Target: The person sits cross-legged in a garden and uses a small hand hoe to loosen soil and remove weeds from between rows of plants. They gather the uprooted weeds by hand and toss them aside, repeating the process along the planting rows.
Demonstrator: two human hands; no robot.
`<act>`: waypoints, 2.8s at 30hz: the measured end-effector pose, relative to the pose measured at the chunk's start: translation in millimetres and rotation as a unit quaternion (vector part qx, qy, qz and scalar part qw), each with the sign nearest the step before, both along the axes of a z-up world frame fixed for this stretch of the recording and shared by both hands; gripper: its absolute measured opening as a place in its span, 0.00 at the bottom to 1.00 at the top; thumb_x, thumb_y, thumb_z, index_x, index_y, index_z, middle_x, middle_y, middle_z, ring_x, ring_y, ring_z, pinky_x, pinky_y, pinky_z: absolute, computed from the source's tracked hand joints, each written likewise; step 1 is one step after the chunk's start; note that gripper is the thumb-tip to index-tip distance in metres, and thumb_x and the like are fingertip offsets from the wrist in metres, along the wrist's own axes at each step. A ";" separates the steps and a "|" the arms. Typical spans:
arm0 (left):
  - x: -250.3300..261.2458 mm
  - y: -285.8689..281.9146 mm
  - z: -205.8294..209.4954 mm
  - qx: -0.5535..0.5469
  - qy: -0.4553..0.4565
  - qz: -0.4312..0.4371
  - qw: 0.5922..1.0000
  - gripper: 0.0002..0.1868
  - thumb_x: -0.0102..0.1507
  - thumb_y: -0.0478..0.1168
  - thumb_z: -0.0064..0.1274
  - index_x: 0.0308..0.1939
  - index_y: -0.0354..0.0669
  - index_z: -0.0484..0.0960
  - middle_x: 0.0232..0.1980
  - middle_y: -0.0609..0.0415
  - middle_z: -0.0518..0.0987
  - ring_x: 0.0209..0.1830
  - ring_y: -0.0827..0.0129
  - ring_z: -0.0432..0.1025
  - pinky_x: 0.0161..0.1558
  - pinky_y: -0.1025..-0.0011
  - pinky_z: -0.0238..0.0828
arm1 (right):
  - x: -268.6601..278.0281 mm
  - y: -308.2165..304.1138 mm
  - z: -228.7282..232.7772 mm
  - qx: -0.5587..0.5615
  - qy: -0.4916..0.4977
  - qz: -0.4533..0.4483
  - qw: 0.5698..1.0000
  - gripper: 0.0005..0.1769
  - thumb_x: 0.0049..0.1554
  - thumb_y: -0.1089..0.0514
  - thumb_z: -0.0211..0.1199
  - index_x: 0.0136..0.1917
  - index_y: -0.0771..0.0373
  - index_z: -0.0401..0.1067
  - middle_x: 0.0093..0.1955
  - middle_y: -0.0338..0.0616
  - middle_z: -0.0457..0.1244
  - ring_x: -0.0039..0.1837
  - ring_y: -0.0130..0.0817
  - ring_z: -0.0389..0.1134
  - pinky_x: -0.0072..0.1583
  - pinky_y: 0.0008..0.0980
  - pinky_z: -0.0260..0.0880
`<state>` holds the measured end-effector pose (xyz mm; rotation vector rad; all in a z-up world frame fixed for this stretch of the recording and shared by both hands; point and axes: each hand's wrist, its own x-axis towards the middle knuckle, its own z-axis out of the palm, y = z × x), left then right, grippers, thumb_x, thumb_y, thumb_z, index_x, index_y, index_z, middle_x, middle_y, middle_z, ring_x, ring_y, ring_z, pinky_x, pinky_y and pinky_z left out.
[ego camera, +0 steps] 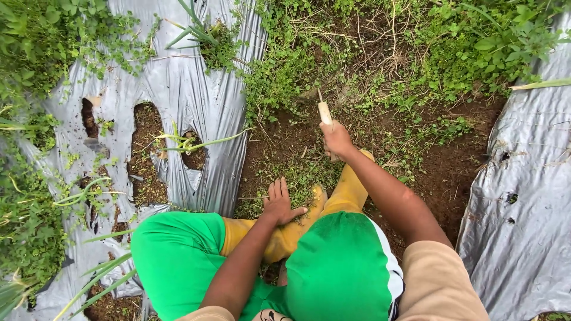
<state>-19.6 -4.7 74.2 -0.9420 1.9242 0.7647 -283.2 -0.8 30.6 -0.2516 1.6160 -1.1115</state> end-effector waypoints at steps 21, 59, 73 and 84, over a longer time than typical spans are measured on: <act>-1.9 -5.8 -32.3 0.023 -0.029 0.018 0.999 0.73 0.56 0.82 0.44 0.78 0.43 0.15 0.84 0.43 0.18 0.84 0.45 0.19 0.76 0.35 0.28 | -3.1 -17.7 -5.5 0.051 -0.099 -0.216 0.970 0.20 0.69 0.47 0.45 0.66 0.61 0.56 0.33 0.37 0.54 0.27 0.23 0.54 0.25 0.23 0.60; -1.4 -5.0 -27.3 0.009 -0.002 0.003 1.000 0.71 0.59 0.80 0.45 0.80 0.38 0.21 0.84 0.36 0.29 0.84 0.42 0.27 0.74 0.34 0.44 | 11.2 22.1 17.2 0.042 0.077 0.029 0.996 0.17 0.72 0.51 0.44 0.62 0.69 0.57 0.31 0.34 0.57 0.26 0.22 0.62 0.25 0.21 0.69; 0.1 -1.7 -24.1 0.006 -0.001 0.008 1.000 0.70 0.59 0.81 0.44 0.80 0.38 0.22 0.84 0.37 0.30 0.85 0.42 0.28 0.74 0.35 0.45 | 15.2 32.0 30.7 0.024 -0.074 0.043 0.996 0.22 0.71 0.49 0.43 0.69 0.69 0.54 0.30 0.33 0.54 0.27 0.20 0.57 0.26 0.21 0.65; 4.0 -1.6 -32.1 0.008 0.017 0.022 1.000 0.72 0.58 0.81 0.45 0.80 0.39 0.22 0.84 0.36 0.30 0.84 0.41 0.27 0.73 0.34 0.45 | 42.8 -27.9 9.5 -0.037 -0.228 -0.061 0.971 0.14 0.70 0.45 0.37 0.47 0.53 0.54 0.28 0.22 0.50 0.25 0.15 0.53 0.25 0.17 0.58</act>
